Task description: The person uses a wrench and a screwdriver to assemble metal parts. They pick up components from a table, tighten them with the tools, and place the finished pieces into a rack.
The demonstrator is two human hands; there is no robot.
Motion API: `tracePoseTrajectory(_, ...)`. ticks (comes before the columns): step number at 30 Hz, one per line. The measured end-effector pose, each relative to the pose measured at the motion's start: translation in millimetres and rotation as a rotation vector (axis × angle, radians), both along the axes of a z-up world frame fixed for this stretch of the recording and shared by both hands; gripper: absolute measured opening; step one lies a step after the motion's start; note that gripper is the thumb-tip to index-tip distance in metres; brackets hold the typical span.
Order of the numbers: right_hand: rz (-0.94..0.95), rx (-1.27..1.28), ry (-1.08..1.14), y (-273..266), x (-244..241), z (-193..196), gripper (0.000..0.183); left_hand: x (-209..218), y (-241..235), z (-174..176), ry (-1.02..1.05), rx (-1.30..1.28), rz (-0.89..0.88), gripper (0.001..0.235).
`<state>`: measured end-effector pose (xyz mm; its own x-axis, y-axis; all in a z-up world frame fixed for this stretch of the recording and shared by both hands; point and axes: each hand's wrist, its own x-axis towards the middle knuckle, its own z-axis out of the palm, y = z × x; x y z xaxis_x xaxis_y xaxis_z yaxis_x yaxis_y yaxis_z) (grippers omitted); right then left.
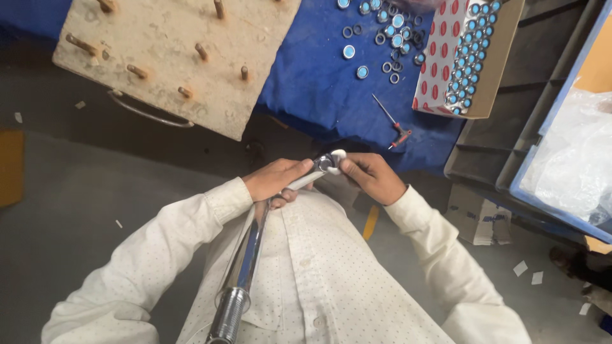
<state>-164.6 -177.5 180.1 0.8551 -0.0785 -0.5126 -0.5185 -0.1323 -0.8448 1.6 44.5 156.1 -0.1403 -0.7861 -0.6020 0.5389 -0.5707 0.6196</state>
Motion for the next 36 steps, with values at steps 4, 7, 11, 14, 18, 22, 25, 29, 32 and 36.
tracePoseTrajectory(4,0.298,-0.174,0.073,-5,15,17,0.035,-8,3,10,-0.07,0.005,-0.085,0.063)
tracePoseTrajectory(7,0.523,-0.375,-0.055,-8,25,25,0.032,-15,5,11,-0.213,0.02,-0.162,0.064)
tracePoseTrajectory(11,0.699,-0.601,-0.159,-8,24,22,0.031,-23,7,3,-0.195,-0.003,-0.174,0.063)
tracePoseTrajectory(14,0.63,-0.717,-0.044,11,12,8,0.029,-34,15,-6,-0.123,-0.018,-0.103,0.063)
tracePoseTrajectory(18,0.337,-0.604,0.035,39,-10,-7,0.026,-41,23,-11,-0.151,0.028,-0.078,0.063)
tracePoseTrajectory(22,0.202,-0.509,0.144,49,-17,-13,0.028,-43,24,-9,-0.182,0.004,-0.076,0.064)
tracePoseTrajectory(25,0.131,-0.485,0.202,54,-19,-18,0.031,-45,26,-11,-0.16,0.004,-0.032,0.062)
tracePoseTrajectory(29,-0.04,-0.395,0.171,62,-22,-35,0.035,-48,21,-18,-0.162,0.047,0.051,0.063)
tracePoseTrajectory(32,-0.157,-0.345,0.154,63,-20,-48,0.042,-49,15,-20,-0.139,0.003,0.181,0.062)
tracePoseTrajectory(36,-0.15,-0.169,-0.021,43,2,-45,0.041,-27,4,-18,-0.078,0.017,0.223,0.065)
